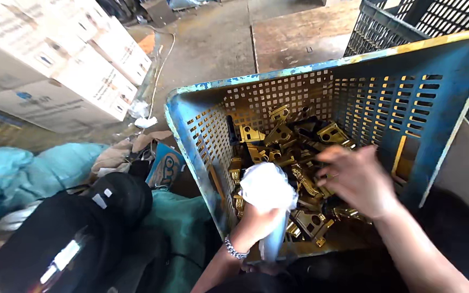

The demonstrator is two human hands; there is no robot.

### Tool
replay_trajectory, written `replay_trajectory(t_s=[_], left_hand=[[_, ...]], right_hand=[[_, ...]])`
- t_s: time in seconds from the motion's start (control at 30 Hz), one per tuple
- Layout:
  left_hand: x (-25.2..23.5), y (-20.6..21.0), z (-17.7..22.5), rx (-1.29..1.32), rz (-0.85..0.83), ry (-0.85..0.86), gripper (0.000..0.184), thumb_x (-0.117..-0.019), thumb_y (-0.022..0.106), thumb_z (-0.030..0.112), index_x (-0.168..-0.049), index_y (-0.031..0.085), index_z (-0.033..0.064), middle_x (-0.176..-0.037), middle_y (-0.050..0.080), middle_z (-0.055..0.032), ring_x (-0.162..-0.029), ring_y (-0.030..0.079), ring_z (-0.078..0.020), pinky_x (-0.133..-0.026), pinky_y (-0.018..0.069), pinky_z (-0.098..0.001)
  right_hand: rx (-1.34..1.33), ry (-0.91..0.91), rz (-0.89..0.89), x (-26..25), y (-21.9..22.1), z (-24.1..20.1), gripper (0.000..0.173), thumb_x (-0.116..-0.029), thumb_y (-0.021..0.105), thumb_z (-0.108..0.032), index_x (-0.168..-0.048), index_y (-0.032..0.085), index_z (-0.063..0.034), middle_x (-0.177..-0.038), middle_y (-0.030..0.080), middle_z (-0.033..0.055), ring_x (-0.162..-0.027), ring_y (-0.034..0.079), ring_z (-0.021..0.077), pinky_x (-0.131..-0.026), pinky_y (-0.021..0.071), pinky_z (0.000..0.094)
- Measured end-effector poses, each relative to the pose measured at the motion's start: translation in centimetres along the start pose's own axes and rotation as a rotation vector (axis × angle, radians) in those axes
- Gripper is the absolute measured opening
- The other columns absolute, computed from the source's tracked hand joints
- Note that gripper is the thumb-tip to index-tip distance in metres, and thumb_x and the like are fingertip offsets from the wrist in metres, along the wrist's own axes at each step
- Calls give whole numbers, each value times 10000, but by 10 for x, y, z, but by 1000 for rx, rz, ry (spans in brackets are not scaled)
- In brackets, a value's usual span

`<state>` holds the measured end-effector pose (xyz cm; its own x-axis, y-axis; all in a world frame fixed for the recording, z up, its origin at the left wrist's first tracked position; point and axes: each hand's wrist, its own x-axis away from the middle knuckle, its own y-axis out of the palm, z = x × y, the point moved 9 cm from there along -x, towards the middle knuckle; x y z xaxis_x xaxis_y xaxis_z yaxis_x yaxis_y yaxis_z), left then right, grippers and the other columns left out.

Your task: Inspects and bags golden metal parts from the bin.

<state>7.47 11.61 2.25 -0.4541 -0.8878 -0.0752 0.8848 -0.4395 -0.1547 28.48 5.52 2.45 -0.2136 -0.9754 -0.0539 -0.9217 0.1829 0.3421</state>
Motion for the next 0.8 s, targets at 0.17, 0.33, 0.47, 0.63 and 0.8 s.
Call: replay_trajectory(t_s=[0.17,0.33,0.47,0.63,0.8], left_hand=[[-1,16,8,73,-43,11,491,-701,874,-13,-1122,630,-82,-1013,740,-40,-974,701,-38,-920,580,-223],[4,15,-12,403,-109,-304,638,-763,752,-73,-1349,506,-27,-909,725,9,-794,710,-85,-759,615,-262],[1,11,-14,28,-200,-54,626,-775,853,66,-1290,541,-109,-1140,713,-51,-1047,681,-37,-957,566,-229],[-24,-75,-16,-286,406,156,336,-807,714,21,-1060,608,-173,-885,705,-100,-747,677,-59,-734,589,-246],[3,3,-3,204,-120,-141,671,-636,935,89,-1200,588,-20,-985,730,49,-924,697,-23,-867,596,-234]], right_hand=[[330,127,-80,1,47,29,100,-985,606,-105,-986,694,-56,-835,690,-77,-696,644,-2,-669,574,197],[126,251,-259,30,49,53,106,-962,615,-35,-1004,695,-91,-826,715,-97,-695,678,12,-673,600,208],[69,271,-158,26,37,53,132,-945,650,-91,-849,654,-181,-703,666,-113,-567,607,-5,-543,528,174],[-5,275,-201,32,46,62,200,-890,739,-90,-782,620,-208,-668,664,-104,-521,597,-7,-501,518,164],[159,202,-280,15,72,57,280,-711,868,-112,-686,600,-188,-654,622,-136,-539,550,-64,-488,465,132]])
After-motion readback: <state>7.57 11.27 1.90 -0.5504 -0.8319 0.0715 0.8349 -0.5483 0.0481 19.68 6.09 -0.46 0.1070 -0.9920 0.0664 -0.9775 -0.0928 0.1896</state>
